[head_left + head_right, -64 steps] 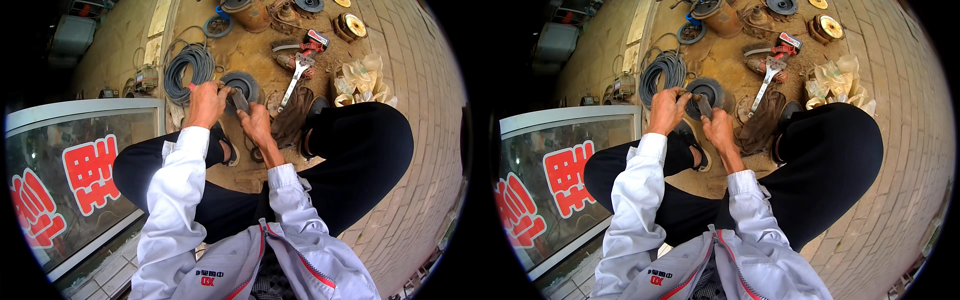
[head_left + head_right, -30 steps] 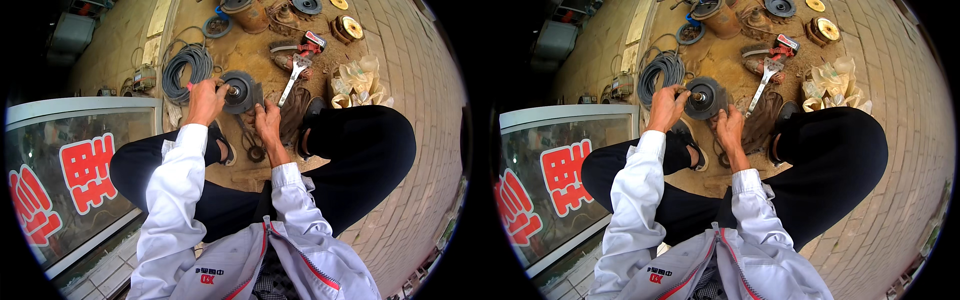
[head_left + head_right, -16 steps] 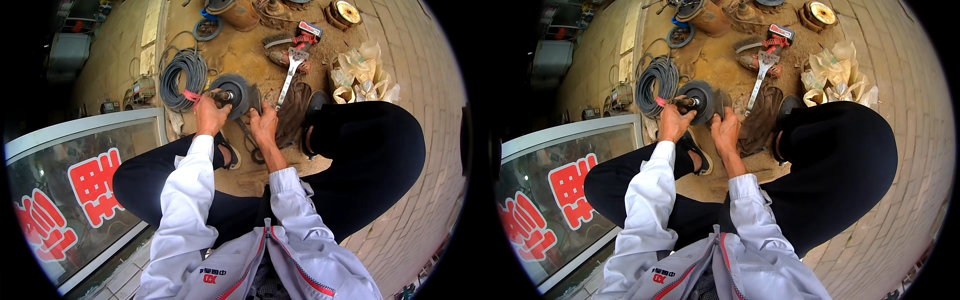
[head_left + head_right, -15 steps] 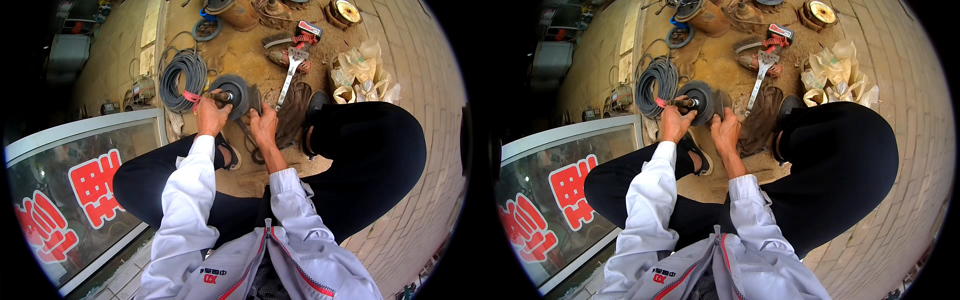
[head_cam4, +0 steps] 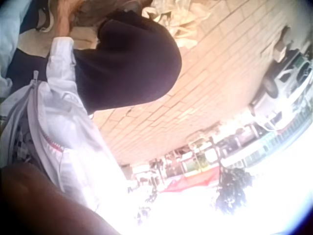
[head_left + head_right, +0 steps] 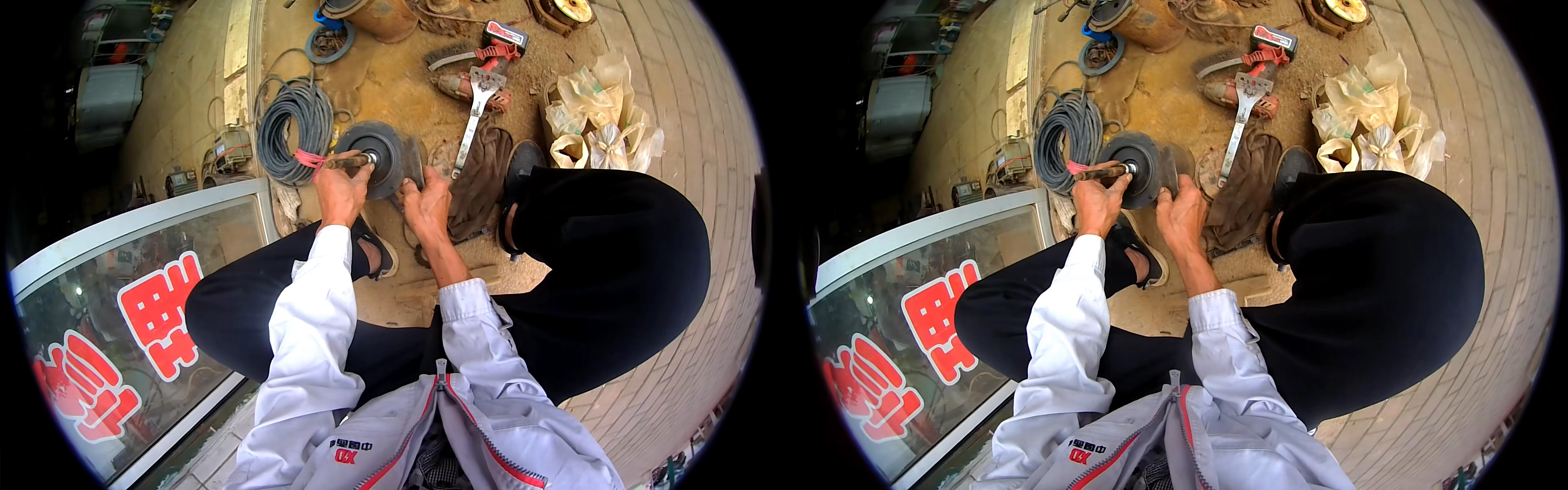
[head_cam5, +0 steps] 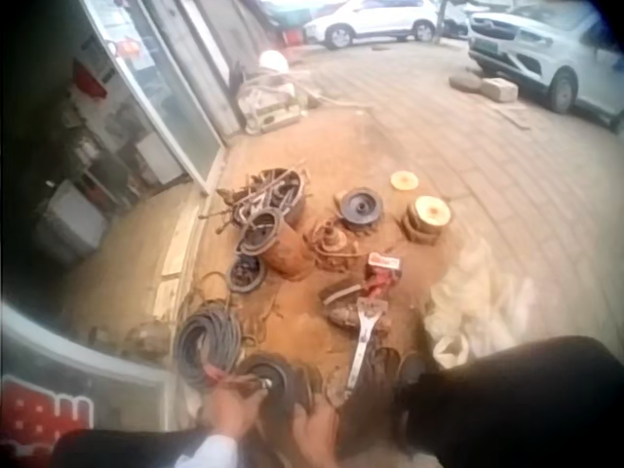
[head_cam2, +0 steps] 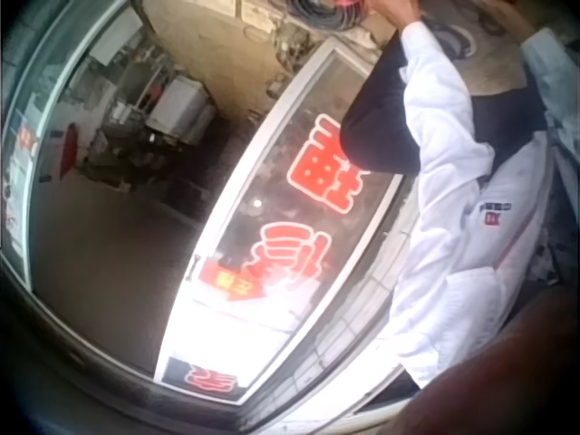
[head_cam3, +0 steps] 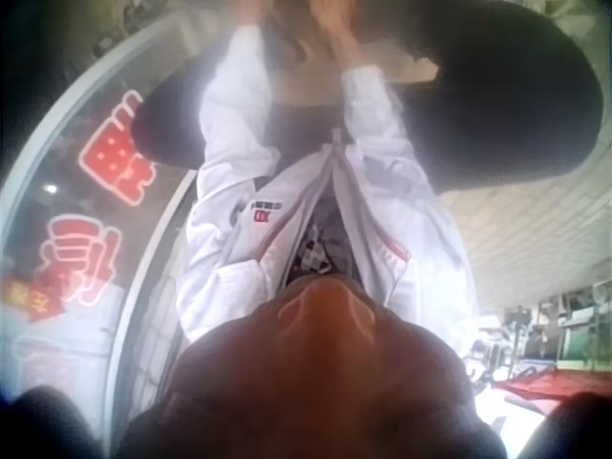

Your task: The person sits on the ground and uses a wrench to tighten a nut on a circular metal part. They then search through a bowl of tools, select a metal rod, and insert it into the part, adjusting it by hand.

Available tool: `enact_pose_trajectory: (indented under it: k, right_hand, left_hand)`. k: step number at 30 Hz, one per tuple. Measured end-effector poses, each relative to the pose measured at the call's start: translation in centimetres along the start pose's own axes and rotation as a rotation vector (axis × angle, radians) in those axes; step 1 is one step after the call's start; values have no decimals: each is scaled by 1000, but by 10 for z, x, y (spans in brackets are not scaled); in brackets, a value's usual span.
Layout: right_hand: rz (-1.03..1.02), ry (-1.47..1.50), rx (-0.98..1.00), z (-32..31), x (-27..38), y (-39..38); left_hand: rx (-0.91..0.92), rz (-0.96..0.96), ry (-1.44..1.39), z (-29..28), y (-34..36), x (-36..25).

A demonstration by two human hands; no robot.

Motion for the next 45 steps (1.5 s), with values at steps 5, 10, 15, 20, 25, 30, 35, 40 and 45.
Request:
enact_pose_trajectory:
  k: [5,10,15,20,25,30,35,40,45]
  right_hand:
    - [3,36,-12,2,-3,1]
    - [-3,59,-16,3,-4,0]
    - [-25,77,-12,4,-5,1]
    - [-47,70,6,3,-4,1]
    - [-37,78,12,5,-4,2]
    - [-66,50,-7,5,-5,1]
    - [-80,-79,26,3,6,0]
    - [-59,-49,121,10,14,-3]
    - [-241,-229,123,3,47,-11]
  left_hand:
    - [-25,27,-14,1,9,15]
    - [-30,10,-3,2,9,17]
    - [-54,86,66,2,8,12]
    - [-52,37,63,0,8,11]
    - [-51,-27,34,0,6,8]
    - [-48,154,46,2,8,6]
    - [-6,112,194,0,4,-4]
    - [14,86,221,1,10,13]
    - [90,-30,-142,-19,21,16]
Point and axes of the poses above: each hand's wrist, its own y-axis towards the middle knuckle, its own z-axis out of the palm, x = y × z, the point moved 7 cm from there along y, towards the middle knuckle, and after that the axes turned 12 degrees about -z, right-handed, at the moved point
